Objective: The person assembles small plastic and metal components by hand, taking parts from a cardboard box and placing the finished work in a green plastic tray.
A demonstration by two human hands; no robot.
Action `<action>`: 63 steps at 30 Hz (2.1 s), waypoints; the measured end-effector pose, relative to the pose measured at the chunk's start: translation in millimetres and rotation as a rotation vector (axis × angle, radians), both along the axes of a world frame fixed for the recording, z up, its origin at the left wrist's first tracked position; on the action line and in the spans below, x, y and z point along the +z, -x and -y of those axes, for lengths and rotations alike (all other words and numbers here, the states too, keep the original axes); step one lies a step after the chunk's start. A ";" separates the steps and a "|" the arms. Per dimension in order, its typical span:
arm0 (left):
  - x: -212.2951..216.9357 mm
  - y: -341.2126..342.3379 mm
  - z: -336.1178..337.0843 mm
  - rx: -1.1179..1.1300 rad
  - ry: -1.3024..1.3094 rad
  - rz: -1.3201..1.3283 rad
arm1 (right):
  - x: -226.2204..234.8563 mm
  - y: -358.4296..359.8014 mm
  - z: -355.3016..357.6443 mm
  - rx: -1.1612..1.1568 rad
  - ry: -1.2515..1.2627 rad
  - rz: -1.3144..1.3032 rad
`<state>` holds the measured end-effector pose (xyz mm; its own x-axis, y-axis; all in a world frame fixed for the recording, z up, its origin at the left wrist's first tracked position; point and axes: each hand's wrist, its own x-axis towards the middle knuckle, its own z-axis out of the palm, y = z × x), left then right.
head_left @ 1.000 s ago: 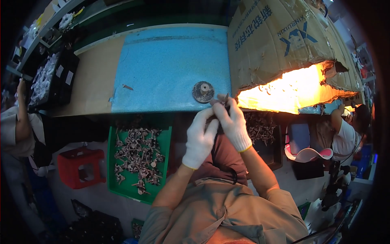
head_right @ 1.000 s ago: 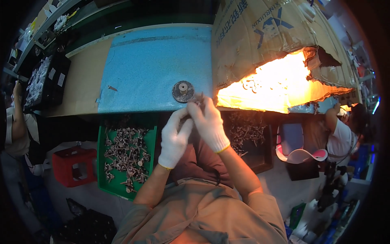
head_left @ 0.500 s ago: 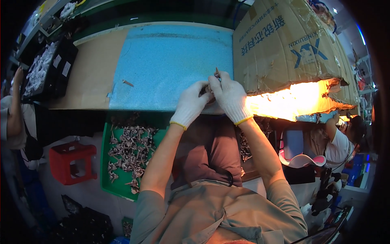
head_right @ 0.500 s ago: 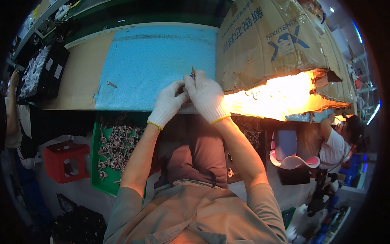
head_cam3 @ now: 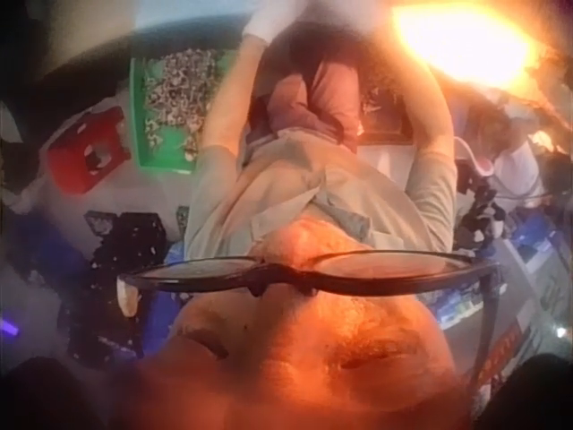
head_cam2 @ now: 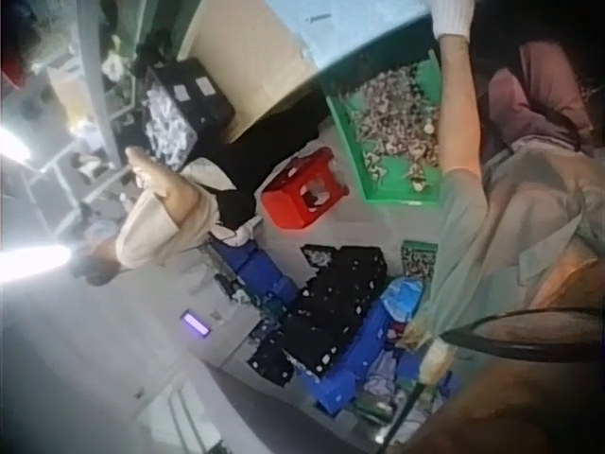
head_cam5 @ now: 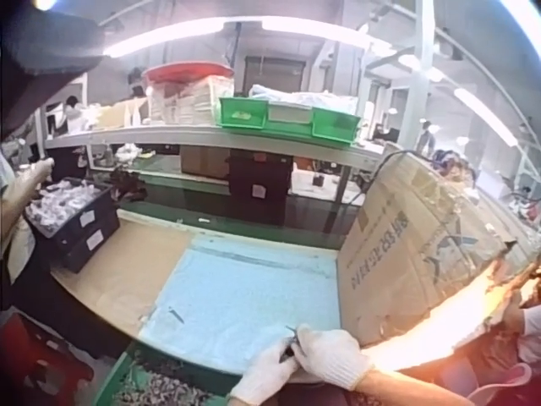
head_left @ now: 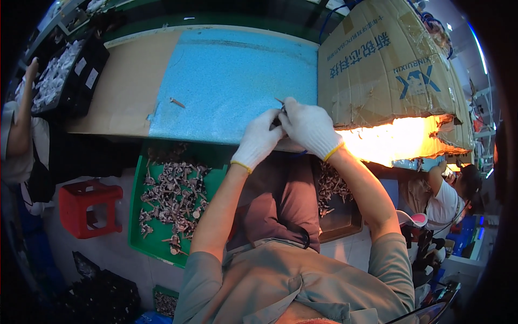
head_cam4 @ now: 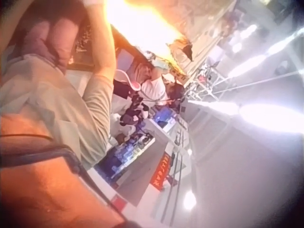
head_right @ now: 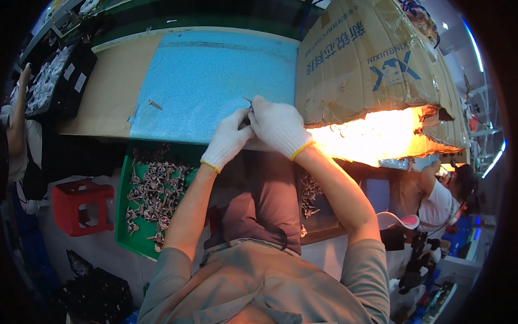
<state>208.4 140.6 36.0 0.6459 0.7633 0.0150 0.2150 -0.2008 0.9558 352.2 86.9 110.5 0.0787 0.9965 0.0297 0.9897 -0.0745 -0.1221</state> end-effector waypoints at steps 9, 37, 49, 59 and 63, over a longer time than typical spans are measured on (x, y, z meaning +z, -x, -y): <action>19.8 -40.3 4.0 0.271 0.500 0.502 | 6.0 -8.8 -6.7 0.007 0.173 0.092; 28.1 22.2 28.9 0.218 0.567 0.504 | 5.5 -8.3 28.9 -0.431 -0.160 -0.671; 28.9 44.5 90.2 0.146 0.237 0.404 | 5.7 28.9 81.8 -0.454 0.125 -1.623; -21.6 154.1 114.6 0.379 0.240 0.081 | -47.4 41.4 159.0 -0.330 0.421 -1.698; -48.7 238.6 126.6 0.710 0.313 -0.236 | -56.6 8.8 203.5 -0.508 0.383 -1.615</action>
